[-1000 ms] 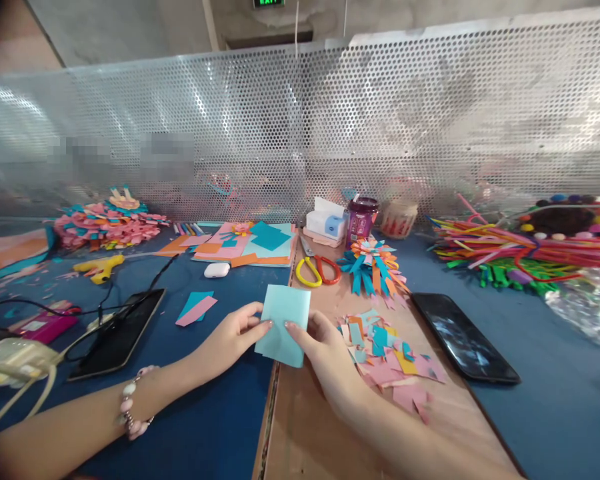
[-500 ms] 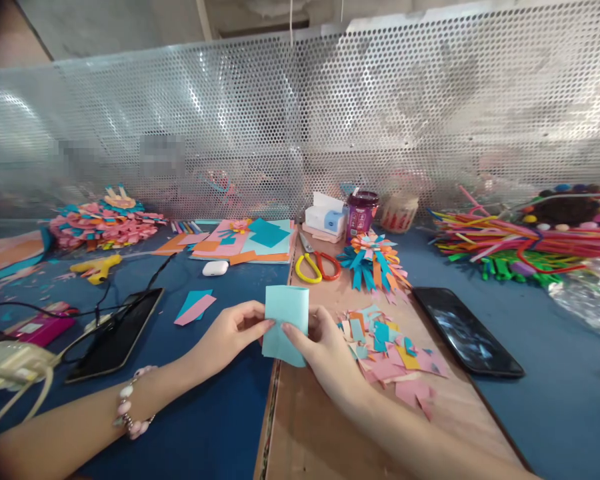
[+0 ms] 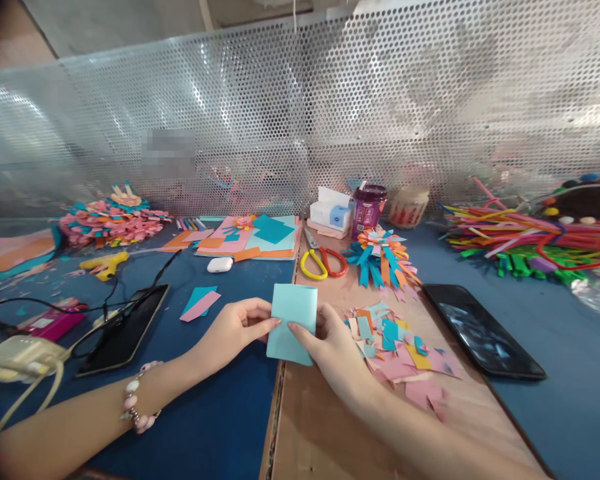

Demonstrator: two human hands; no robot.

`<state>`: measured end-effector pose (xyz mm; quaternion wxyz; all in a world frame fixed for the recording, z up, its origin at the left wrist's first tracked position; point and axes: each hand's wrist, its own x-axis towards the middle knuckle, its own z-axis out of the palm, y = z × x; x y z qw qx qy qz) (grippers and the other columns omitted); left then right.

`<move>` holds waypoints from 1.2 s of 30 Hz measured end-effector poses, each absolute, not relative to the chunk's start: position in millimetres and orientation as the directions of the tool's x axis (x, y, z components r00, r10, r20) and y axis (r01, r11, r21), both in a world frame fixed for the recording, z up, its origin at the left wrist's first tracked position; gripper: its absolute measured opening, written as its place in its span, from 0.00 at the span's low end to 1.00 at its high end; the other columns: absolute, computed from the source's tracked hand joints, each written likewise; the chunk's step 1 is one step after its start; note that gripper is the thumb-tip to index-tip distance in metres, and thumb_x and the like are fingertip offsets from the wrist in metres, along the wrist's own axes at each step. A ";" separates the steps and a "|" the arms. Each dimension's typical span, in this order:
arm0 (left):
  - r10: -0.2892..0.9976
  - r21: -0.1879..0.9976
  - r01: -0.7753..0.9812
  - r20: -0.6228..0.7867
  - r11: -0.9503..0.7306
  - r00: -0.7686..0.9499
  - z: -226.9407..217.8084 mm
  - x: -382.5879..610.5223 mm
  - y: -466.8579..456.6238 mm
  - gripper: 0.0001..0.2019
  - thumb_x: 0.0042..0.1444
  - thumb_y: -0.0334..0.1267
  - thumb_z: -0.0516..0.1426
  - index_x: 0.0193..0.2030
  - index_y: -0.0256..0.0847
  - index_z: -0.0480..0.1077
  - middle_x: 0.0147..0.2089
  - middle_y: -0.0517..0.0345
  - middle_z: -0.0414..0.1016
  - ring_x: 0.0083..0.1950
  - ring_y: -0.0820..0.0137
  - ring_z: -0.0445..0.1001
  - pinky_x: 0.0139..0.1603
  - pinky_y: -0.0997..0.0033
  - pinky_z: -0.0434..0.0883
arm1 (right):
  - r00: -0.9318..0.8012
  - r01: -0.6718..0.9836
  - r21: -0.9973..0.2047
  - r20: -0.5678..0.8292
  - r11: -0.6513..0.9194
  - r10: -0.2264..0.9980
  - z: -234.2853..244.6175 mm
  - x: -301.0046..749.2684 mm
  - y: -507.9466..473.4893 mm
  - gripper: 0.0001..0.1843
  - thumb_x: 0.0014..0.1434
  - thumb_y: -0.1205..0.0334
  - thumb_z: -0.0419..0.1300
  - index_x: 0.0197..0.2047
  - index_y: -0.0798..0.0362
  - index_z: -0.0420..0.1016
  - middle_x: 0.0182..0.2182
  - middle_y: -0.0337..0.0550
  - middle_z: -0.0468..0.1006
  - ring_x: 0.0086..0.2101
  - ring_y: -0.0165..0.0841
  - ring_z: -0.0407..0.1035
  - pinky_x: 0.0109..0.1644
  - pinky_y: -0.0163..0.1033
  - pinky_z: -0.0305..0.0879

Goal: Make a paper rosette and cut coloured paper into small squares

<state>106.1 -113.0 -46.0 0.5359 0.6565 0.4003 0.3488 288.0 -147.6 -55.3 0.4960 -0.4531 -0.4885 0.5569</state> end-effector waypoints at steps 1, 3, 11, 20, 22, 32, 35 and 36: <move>0.900 0.984 0.150 0.024 -0.098 0.434 -45.8 106.0 -113.1 0.14 0.54 0.43 0.59 0.42 0.35 0.72 0.38 0.51 0.78 0.38 0.66 0.76 0.39 0.66 0.74 | -0.097 -0.108 -0.993 -0.027 -0.037 0.995 -55.6 288.0 -147.5 0.19 0.54 0.54 0.63 0.46 0.52 0.69 0.42 0.47 0.78 0.41 0.41 0.74 0.43 0.46 0.71; 0.900 0.986 0.143 0.015 -0.086 0.436 -45.2 106.0 -113.5 0.14 0.54 0.43 0.59 0.42 0.35 0.71 0.38 0.51 0.78 0.38 0.65 0.77 0.40 0.65 0.74 | -0.095 -0.106 -0.993 -0.039 -0.049 0.995 -56.4 288.0 -147.2 0.20 0.54 0.53 0.63 0.47 0.52 0.69 0.40 0.46 0.78 0.40 0.41 0.74 0.42 0.46 0.71; 0.900 0.988 0.135 0.006 -0.072 0.436 -45.1 107.5 -113.4 0.13 0.54 0.42 0.59 0.42 0.36 0.72 0.40 0.51 0.79 0.40 0.65 0.77 0.41 0.66 0.74 | -0.074 -0.108 -0.993 -0.029 -0.037 0.997 -58.1 288.4 -147.5 0.21 0.52 0.52 0.65 0.46 0.51 0.70 0.42 0.46 0.78 0.41 0.41 0.73 0.44 0.47 0.70; 0.910 0.989 0.137 -0.015 -0.046 0.414 -42.9 107.7 -113.8 0.13 0.52 0.43 0.60 0.40 0.35 0.73 0.38 0.51 0.79 0.39 0.65 0.77 0.41 0.65 0.74 | -0.081 -0.147 -0.987 -0.047 -0.059 0.996 -58.5 288.0 -147.1 0.20 0.51 0.53 0.65 0.46 0.51 0.70 0.40 0.45 0.78 0.40 0.41 0.74 0.42 0.47 0.71; 0.911 0.989 0.142 -0.020 -0.042 0.411 -42.2 107.8 -113.9 0.12 0.52 0.42 0.60 0.39 0.35 0.73 0.38 0.51 0.79 0.39 0.65 0.77 0.41 0.66 0.74 | -0.082 -0.146 -0.987 -0.050 -0.062 0.995 -58.4 287.9 -147.0 0.20 0.52 0.53 0.65 0.46 0.51 0.70 0.40 0.45 0.79 0.40 0.41 0.74 0.42 0.48 0.72; 0.911 0.989 0.145 -0.022 -0.041 0.412 -44.0 107.6 -114.0 0.12 0.52 0.43 0.60 0.39 0.36 0.73 0.38 0.52 0.79 0.39 0.65 0.77 0.41 0.66 0.74 | -0.080 -0.146 -0.988 -0.048 -0.059 0.996 -59.6 288.9 -147.5 0.19 0.53 0.54 0.64 0.47 0.51 0.70 0.41 0.46 0.78 0.42 0.42 0.73 0.44 0.49 0.72; 0.919 0.985 0.161 -0.009 -0.060 0.395 -42.9 107.6 -114.8 0.12 0.52 0.43 0.60 0.38 0.36 0.73 0.38 0.52 0.79 0.39 0.65 0.77 0.41 0.66 0.75 | -0.085 -0.139 -0.989 -0.034 -0.046 0.996 -60.2 289.4 -147.8 0.19 0.53 0.54 0.64 0.47 0.51 0.70 0.41 0.46 0.78 0.42 0.42 0.73 0.45 0.49 0.71; 0.921 0.984 0.165 -0.003 -0.066 0.391 -42.8 107.4 -114.9 0.12 0.52 0.43 0.60 0.38 0.36 0.73 0.37 0.52 0.79 0.39 0.65 0.77 0.40 0.66 0.75 | -0.082 -0.132 -0.990 -0.031 -0.041 0.996 -60.4 289.6 -147.7 0.18 0.53 0.54 0.64 0.46 0.51 0.71 0.40 0.46 0.78 0.42 0.42 0.73 0.45 0.48 0.71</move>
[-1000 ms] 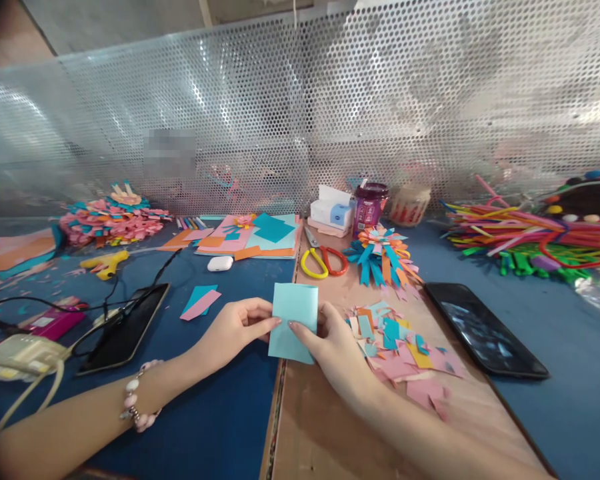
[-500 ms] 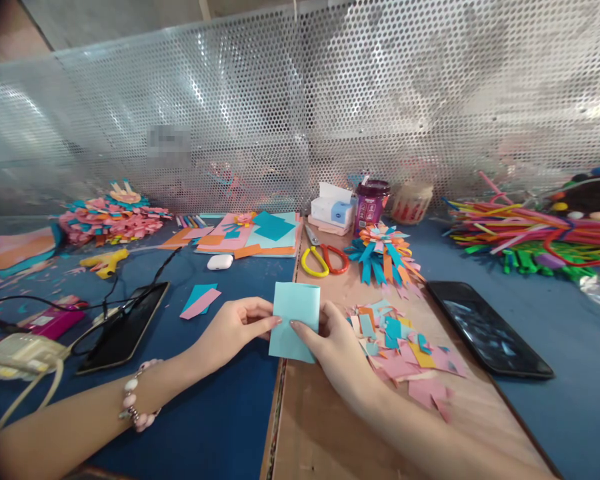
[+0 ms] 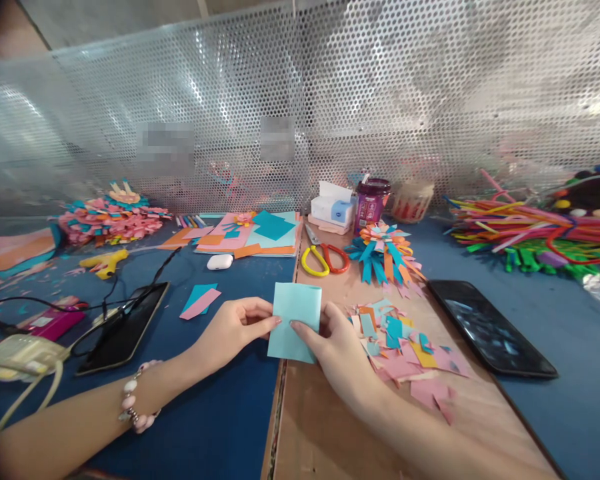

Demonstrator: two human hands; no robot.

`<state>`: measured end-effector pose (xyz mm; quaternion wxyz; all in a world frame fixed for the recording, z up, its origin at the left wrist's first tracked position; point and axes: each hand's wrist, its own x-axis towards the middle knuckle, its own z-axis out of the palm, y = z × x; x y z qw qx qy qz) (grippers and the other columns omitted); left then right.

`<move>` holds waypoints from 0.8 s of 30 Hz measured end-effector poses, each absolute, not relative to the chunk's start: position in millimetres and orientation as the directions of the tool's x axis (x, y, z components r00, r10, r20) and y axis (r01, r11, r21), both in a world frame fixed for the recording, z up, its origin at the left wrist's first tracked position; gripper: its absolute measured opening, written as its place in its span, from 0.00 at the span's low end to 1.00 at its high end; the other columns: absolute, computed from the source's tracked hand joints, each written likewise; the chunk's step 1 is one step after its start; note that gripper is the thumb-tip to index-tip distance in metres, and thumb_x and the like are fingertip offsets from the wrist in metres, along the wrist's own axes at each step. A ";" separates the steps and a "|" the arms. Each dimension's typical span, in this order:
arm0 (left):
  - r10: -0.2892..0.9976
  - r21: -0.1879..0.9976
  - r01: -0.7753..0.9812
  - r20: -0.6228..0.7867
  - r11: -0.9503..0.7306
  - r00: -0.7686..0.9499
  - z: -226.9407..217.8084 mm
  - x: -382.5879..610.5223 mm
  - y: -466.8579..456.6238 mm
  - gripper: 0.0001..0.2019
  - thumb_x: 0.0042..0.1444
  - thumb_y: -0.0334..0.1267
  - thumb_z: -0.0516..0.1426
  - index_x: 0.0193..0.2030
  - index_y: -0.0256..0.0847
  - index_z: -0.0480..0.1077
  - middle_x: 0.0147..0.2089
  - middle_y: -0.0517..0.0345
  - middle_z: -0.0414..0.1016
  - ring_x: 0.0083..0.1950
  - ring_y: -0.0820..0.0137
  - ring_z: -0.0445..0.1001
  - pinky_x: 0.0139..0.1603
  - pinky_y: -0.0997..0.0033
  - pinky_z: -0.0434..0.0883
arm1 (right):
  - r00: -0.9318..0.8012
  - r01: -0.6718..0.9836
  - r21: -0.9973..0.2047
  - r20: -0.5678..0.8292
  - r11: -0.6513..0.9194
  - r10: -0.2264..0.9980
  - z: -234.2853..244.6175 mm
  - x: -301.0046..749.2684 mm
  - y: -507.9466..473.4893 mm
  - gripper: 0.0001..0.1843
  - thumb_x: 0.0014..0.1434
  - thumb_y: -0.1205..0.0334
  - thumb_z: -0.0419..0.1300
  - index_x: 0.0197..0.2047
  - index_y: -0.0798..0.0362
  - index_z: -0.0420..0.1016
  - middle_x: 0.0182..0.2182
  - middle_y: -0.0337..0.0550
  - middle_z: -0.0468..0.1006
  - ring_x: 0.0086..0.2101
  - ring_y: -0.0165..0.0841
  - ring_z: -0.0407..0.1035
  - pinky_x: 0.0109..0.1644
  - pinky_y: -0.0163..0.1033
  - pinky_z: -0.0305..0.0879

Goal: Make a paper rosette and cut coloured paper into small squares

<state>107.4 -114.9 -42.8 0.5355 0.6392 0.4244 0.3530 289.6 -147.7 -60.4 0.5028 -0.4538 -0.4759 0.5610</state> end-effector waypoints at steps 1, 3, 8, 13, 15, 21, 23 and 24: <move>0.921 0.983 0.168 0.001 -0.072 0.389 -42.7 107.3 -114.8 0.12 0.52 0.43 0.60 0.38 0.36 0.73 0.38 0.52 0.79 0.39 0.65 0.77 0.41 0.66 0.74 | -0.077 -0.125 -0.991 -0.028 -0.038 0.997 -60.6 289.8 -147.6 0.18 0.53 0.54 0.64 0.46 0.51 0.71 0.40 0.46 0.78 0.41 0.42 0.73 0.45 0.48 0.71; 0.921 0.982 0.173 0.008 -0.081 0.389 -43.0 106.9 -114.6 0.12 0.52 0.43 0.60 0.38 0.36 0.74 0.39 0.52 0.79 0.39 0.65 0.77 0.41 0.66 0.74 | -0.063 -0.105 -0.994 -0.032 -0.039 0.997 -61.0 290.3 -147.1 0.18 0.53 0.53 0.64 0.45 0.51 0.71 0.39 0.46 0.78 0.40 0.41 0.73 0.44 0.48 0.71; 0.921 0.976 0.196 0.008 -0.091 0.388 -43.0 106.2 -113.4 0.12 0.52 0.43 0.60 0.37 0.36 0.74 0.40 0.51 0.79 0.41 0.64 0.77 0.45 0.64 0.74 | -0.064 -0.087 -0.995 -0.047 -0.052 0.997 -59.1 290.9 -145.7 0.19 0.52 0.53 0.65 0.46 0.51 0.72 0.40 0.46 0.79 0.41 0.42 0.74 0.44 0.48 0.71; 0.921 0.975 0.203 0.001 -0.087 0.389 -41.6 103.9 -109.7 0.11 0.51 0.42 0.61 0.37 0.36 0.73 0.40 0.50 0.79 0.41 0.64 0.77 0.44 0.64 0.74 | -0.127 -0.104 -0.991 -0.068 -0.082 0.990 -52.7 294.0 -142.9 0.19 0.52 0.54 0.65 0.46 0.51 0.72 0.39 0.46 0.81 0.39 0.42 0.76 0.43 0.49 0.72; 0.918 0.981 0.185 -0.015 -0.063 0.397 -41.0 103.0 -107.7 0.11 0.51 0.42 0.61 0.38 0.36 0.73 0.40 0.50 0.79 0.40 0.64 0.77 0.42 0.65 0.74 | -0.161 -0.100 -0.992 -0.060 -0.077 0.985 -50.8 296.2 -141.1 0.17 0.52 0.53 0.65 0.44 0.51 0.75 0.39 0.45 0.81 0.40 0.42 0.76 0.45 0.50 0.71; 0.915 0.989 0.143 -0.084 0.029 0.395 -38.0 101.7 -104.0 0.12 0.49 0.40 0.63 0.38 0.35 0.74 0.39 0.51 0.80 0.40 0.65 0.78 0.40 0.67 0.75 | -0.285 -0.133 -0.986 -0.056 -0.098 0.957 -48.2 302.3 -134.7 0.19 0.52 0.53 0.65 0.46 0.52 0.77 0.40 0.44 0.81 0.39 0.41 0.75 0.49 0.51 0.69; 0.915 0.988 0.153 -0.086 0.027 0.393 -37.1 100.4 -102.8 0.12 0.49 0.40 0.63 0.38 0.35 0.75 0.39 0.51 0.80 0.39 0.65 0.78 0.40 0.68 0.75 | -0.332 -0.120 -0.985 -0.081 -0.127 0.940 -45.5 305.1 -132.5 0.20 0.53 0.53 0.64 0.48 0.53 0.77 0.41 0.45 0.80 0.39 0.39 0.75 0.49 0.49 0.69; 0.914 0.987 0.158 -0.088 0.027 0.395 -36.7 99.6 -102.0 0.12 0.49 0.40 0.63 0.37 0.35 0.75 0.39 0.51 0.80 0.39 0.66 0.78 0.40 0.69 0.74 | -0.360 -0.107 -0.984 -0.094 -0.141 0.928 -43.8 306.7 -131.4 0.21 0.54 0.52 0.64 0.48 0.53 0.77 0.41 0.46 0.80 0.38 0.38 0.75 0.50 0.47 0.68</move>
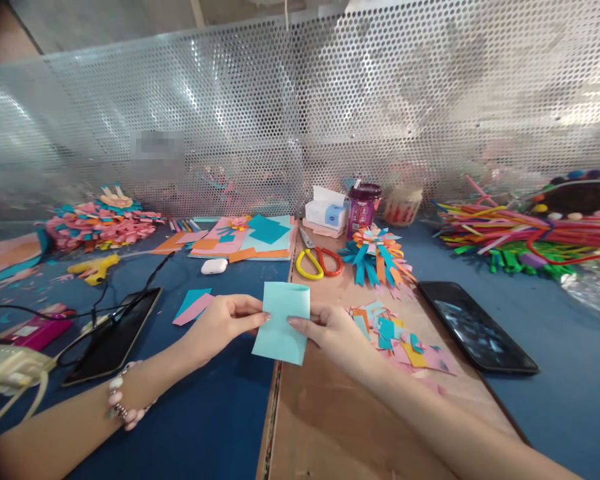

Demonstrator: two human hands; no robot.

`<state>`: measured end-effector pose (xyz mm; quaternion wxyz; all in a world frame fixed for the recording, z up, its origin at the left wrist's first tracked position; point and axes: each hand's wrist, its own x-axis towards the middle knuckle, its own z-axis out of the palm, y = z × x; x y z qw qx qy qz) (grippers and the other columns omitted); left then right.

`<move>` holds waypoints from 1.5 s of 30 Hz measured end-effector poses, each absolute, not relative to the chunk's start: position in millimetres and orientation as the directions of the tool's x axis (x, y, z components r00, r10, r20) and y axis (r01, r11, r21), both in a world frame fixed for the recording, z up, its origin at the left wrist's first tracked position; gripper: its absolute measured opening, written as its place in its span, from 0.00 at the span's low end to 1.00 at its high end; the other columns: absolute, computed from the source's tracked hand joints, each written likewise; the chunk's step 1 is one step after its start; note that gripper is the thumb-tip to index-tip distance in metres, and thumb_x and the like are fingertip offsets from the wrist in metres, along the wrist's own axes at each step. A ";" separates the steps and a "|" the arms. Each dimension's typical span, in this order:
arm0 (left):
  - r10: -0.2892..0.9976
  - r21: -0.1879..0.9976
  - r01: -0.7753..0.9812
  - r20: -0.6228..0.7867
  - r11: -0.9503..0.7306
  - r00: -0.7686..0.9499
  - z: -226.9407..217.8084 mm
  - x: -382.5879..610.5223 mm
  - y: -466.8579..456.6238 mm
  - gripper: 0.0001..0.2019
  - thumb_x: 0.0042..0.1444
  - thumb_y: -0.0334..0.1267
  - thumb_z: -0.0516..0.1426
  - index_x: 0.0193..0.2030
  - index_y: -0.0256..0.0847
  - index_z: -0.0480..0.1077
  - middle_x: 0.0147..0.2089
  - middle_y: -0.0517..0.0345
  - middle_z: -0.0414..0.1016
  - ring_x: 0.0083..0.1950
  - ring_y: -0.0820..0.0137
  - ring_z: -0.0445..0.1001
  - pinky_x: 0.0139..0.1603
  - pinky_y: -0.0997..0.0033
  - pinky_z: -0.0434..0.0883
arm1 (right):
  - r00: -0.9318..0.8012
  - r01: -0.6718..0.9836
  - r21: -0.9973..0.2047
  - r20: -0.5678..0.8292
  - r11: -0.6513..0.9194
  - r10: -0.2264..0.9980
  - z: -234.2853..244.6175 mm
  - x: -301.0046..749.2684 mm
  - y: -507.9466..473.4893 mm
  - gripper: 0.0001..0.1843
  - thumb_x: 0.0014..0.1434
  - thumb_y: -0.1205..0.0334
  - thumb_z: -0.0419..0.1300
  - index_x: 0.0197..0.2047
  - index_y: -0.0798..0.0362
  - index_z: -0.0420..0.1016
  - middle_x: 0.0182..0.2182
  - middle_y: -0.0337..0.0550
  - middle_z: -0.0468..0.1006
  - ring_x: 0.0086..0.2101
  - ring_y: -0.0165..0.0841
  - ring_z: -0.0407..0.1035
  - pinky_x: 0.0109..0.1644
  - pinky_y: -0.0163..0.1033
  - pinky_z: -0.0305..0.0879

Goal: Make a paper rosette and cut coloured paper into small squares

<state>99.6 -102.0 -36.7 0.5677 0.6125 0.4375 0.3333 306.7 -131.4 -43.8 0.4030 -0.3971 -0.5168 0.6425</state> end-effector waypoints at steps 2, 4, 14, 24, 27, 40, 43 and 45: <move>0.909 0.987 0.157 -0.089 0.027 0.408 -36.3 98.0 -100.2 0.11 0.48 0.40 0.64 0.37 0.36 0.76 0.38 0.52 0.80 0.39 0.66 0.78 0.40 0.69 0.74 | -0.406 -0.071 -0.986 -0.111 -0.152 0.907 -40.3 310.3 -129.5 0.20 0.54 0.52 0.63 0.47 0.56 0.78 0.39 0.46 0.80 0.37 0.35 0.74 0.50 0.44 0.67; 0.899 0.988 0.154 -0.092 0.027 0.428 -36.2 96.6 -98.4 0.11 0.48 0.40 0.64 0.36 0.36 0.76 0.37 0.52 0.80 0.38 0.67 0.78 0.40 0.69 0.74 | -0.428 -0.015 -0.992 -0.108 -0.127 0.897 -38.6 313.5 -128.0 0.20 0.54 0.52 0.63 0.45 0.57 0.78 0.37 0.47 0.80 0.36 0.34 0.74 0.50 0.43 0.67; 0.885 0.985 0.158 -0.135 0.070 0.445 -42.2 95.6 -94.7 0.11 0.48 0.40 0.64 0.36 0.35 0.75 0.36 0.52 0.80 0.37 0.67 0.78 0.40 0.69 0.75 | -0.455 -0.072 -0.989 -0.080 -0.126 0.887 -44.9 317.1 -122.0 0.22 0.55 0.49 0.62 0.49 0.54 0.77 0.42 0.46 0.80 0.44 0.39 0.73 0.56 0.48 0.64; 0.865 0.978 0.189 -0.167 0.085 0.473 -38.5 97.8 -98.9 0.10 0.48 0.40 0.64 0.34 0.35 0.75 0.34 0.53 0.80 0.35 0.68 0.78 0.39 0.70 0.75 | -0.416 -0.176 -0.969 -0.087 -0.175 0.905 -45.0 316.8 -121.5 0.20 0.55 0.51 0.63 0.47 0.55 0.77 0.39 0.47 0.80 0.42 0.39 0.75 0.52 0.47 0.67; 0.861 0.978 0.187 -0.168 0.086 0.480 -39.1 97.8 -98.6 0.10 0.48 0.40 0.64 0.34 0.35 0.74 0.34 0.53 0.80 0.35 0.68 0.78 0.40 0.69 0.75 | -0.360 -0.166 -0.966 -0.128 -0.199 0.924 -42.6 315.0 -123.2 0.20 0.56 0.49 0.61 0.45 0.55 0.78 0.35 0.46 0.81 0.38 0.37 0.75 0.49 0.45 0.69; 0.851 0.975 0.191 -0.198 0.117 0.486 -38.9 98.4 -98.9 0.10 0.48 0.39 0.64 0.34 0.35 0.73 0.32 0.53 0.80 0.33 0.69 0.78 0.38 0.70 0.74 | -0.240 -0.222 -0.955 -0.140 -0.194 0.961 -45.6 315.4 -121.0 0.24 0.50 0.45 0.65 0.38 0.60 0.79 0.29 0.49 0.79 0.32 0.36 0.74 0.41 0.41 0.70; 0.851 0.972 0.196 -0.209 0.128 0.482 -38.2 98.9 -99.3 0.10 0.47 0.38 0.64 0.34 0.34 0.73 0.32 0.52 0.80 0.33 0.69 0.78 0.38 0.69 0.74 | -0.247 -0.234 -0.949 -0.153 -0.212 0.957 -45.6 314.2 -121.8 0.22 0.51 0.46 0.64 0.37 0.60 0.78 0.28 0.47 0.78 0.31 0.36 0.74 0.40 0.41 0.70; 0.856 0.972 0.198 -0.209 0.128 0.473 -37.7 99.1 -99.7 0.10 0.47 0.38 0.64 0.34 0.34 0.73 0.32 0.52 0.80 0.34 0.68 0.78 0.39 0.69 0.74 | -0.257 -0.252 -0.944 -0.148 -0.214 0.955 -46.5 313.5 -122.0 0.21 0.54 0.47 0.63 0.37 0.59 0.78 0.28 0.47 0.79 0.32 0.36 0.74 0.40 0.40 0.70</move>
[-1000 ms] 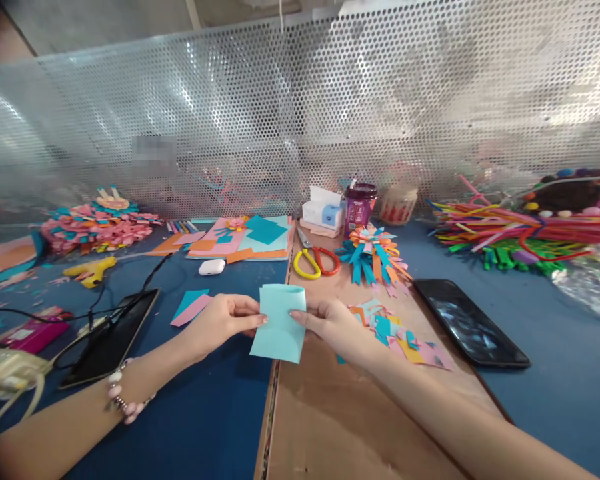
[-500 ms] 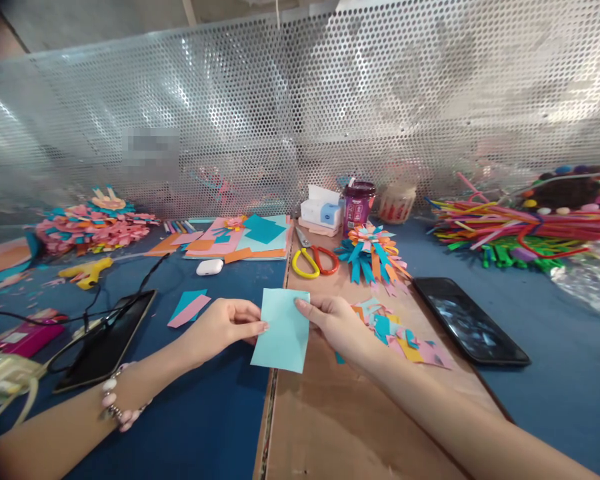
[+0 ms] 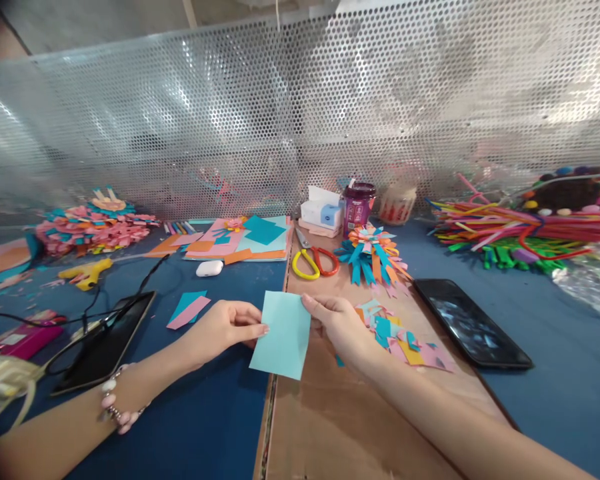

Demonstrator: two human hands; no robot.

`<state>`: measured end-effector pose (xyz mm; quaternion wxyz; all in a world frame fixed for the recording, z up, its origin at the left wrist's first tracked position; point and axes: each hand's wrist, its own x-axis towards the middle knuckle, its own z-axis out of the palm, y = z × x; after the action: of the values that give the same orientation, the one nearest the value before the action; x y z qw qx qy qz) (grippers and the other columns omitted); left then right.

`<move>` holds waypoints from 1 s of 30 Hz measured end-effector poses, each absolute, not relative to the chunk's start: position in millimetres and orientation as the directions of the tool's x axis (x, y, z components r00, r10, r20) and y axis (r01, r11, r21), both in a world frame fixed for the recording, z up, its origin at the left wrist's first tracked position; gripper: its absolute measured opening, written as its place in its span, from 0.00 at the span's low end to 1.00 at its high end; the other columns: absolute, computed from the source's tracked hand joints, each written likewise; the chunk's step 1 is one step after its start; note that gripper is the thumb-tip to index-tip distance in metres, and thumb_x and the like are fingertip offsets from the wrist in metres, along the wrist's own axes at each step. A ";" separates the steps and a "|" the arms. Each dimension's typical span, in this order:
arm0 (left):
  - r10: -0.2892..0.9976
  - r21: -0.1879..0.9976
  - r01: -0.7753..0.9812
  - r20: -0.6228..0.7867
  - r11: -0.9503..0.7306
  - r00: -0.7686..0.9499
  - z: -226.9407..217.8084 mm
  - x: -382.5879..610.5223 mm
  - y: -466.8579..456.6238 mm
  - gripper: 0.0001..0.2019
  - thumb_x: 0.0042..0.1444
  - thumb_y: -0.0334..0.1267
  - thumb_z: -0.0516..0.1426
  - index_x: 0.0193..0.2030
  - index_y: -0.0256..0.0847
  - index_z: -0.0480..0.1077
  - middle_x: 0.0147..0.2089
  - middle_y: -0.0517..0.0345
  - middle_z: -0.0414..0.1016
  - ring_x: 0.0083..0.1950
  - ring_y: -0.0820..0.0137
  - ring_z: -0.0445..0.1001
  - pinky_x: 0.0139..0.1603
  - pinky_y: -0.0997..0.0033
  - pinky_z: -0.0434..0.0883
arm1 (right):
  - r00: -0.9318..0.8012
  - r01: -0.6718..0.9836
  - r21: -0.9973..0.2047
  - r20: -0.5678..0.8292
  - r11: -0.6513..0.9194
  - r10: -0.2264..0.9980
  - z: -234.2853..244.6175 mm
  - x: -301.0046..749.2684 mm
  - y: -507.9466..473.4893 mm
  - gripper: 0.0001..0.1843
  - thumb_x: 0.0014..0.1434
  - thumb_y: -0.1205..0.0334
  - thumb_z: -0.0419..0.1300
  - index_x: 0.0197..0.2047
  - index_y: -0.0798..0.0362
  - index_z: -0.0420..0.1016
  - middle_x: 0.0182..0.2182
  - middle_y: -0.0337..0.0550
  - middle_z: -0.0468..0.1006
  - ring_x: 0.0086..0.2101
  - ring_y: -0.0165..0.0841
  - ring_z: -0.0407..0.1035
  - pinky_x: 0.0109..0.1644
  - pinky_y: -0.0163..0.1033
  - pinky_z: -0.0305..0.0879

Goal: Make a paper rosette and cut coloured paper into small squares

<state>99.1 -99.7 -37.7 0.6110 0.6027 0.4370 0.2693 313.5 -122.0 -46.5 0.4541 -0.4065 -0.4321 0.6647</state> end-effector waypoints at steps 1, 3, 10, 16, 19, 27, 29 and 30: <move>0.857 0.973 0.195 -0.206 0.127 0.471 -37.6 99.0 -99.9 0.10 0.47 0.39 0.64 0.33 0.34 0.73 0.32 0.52 0.80 0.34 0.68 0.78 0.39 0.68 0.74 | -0.258 -0.263 -0.941 -0.143 -0.212 0.955 -47.2 313.4 -121.9 0.21 0.55 0.47 0.62 0.38 0.58 0.78 0.29 0.47 0.79 0.33 0.36 0.75 0.40 0.40 0.70; 0.859 0.974 0.189 -0.203 0.126 0.470 -37.5 98.7 -100.0 0.10 0.47 0.39 0.64 0.33 0.35 0.73 0.32 0.52 0.80 0.34 0.68 0.78 0.39 0.68 0.74 | -0.259 -0.270 -0.940 -0.137 -0.208 0.956 -48.9 313.7 -121.3 0.21 0.57 0.47 0.60 0.39 0.58 0.78 0.31 0.48 0.79 0.34 0.36 0.75 0.41 0.40 0.70; 0.863 0.980 0.149 -0.187 0.131 0.469 -38.8 96.8 -97.4 0.11 0.47 0.41 0.64 0.33 0.35 0.73 0.33 0.51 0.79 0.34 0.67 0.78 0.40 0.67 0.74 | -0.289 -0.182 -0.971 -0.098 -0.155 0.952 -50.4 314.1 -120.0 0.25 0.57 0.43 0.57 0.44 0.57 0.77 0.33 0.49 0.80 0.36 0.38 0.74 0.43 0.43 0.70; 0.888 0.988 0.108 -0.145 0.108 0.436 -38.6 96.2 -95.4 0.11 0.48 0.42 0.64 0.34 0.35 0.74 0.34 0.52 0.79 0.35 0.69 0.77 0.39 0.69 0.74 | -0.349 0.024 -0.995 -0.096 -0.093 0.932 -53.0 313.9 -122.2 0.25 0.54 0.44 0.61 0.45 0.55 0.79 0.29 0.43 0.79 0.37 0.40 0.73 0.45 0.44 0.69; 0.895 0.992 0.091 -0.120 0.089 0.430 -38.2 96.4 -96.3 0.11 0.49 0.42 0.63 0.35 0.35 0.74 0.35 0.52 0.78 0.36 0.68 0.76 0.40 0.69 0.74 | -0.418 -0.013 -0.998 -0.050 -0.061 0.907 -50.8 313.0 -124.2 0.23 0.56 0.46 0.60 0.47 0.55 0.78 0.34 0.43 0.79 0.39 0.39 0.73 0.49 0.44 0.68; 0.920 0.996 0.069 -0.078 0.055 0.383 -36.4 96.7 -97.8 0.12 0.47 0.43 0.64 0.33 0.36 0.74 0.34 0.53 0.78 0.36 0.68 0.75 0.39 0.68 0.73 | -0.502 -0.010 -0.992 -0.103 -0.125 0.859 -46.0 311.2 -126.9 0.21 0.54 0.47 0.62 0.42 0.56 0.78 0.36 0.43 0.80 0.39 0.38 0.74 0.48 0.43 0.69; 0.927 0.996 0.068 -0.073 0.052 0.369 -35.4 97.2 -98.5 0.12 0.47 0.43 0.64 0.33 0.36 0.74 0.33 0.54 0.78 0.35 0.69 0.75 0.38 0.68 0.73 | -0.542 -0.029 -0.989 -0.109 -0.148 0.833 -46.5 311.3 -127.3 0.21 0.55 0.48 0.61 0.43 0.56 0.78 0.36 0.44 0.80 0.38 0.38 0.75 0.48 0.45 0.70; 0.929 0.996 0.070 -0.073 0.051 0.364 -34.8 97.4 -99.0 0.12 0.47 0.43 0.64 0.33 0.36 0.73 0.33 0.54 0.78 0.35 0.68 0.75 0.39 0.68 0.73 | -0.550 -0.038 -0.987 -0.109 -0.155 0.828 -46.7 311.4 -127.5 0.21 0.55 0.48 0.61 0.43 0.57 0.78 0.35 0.44 0.80 0.38 0.39 0.75 0.48 0.46 0.70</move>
<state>97.4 -99.0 -34.8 0.5849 0.5830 0.4282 0.3670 311.4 -127.5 -46.7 0.3210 -0.3496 -0.5652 0.6747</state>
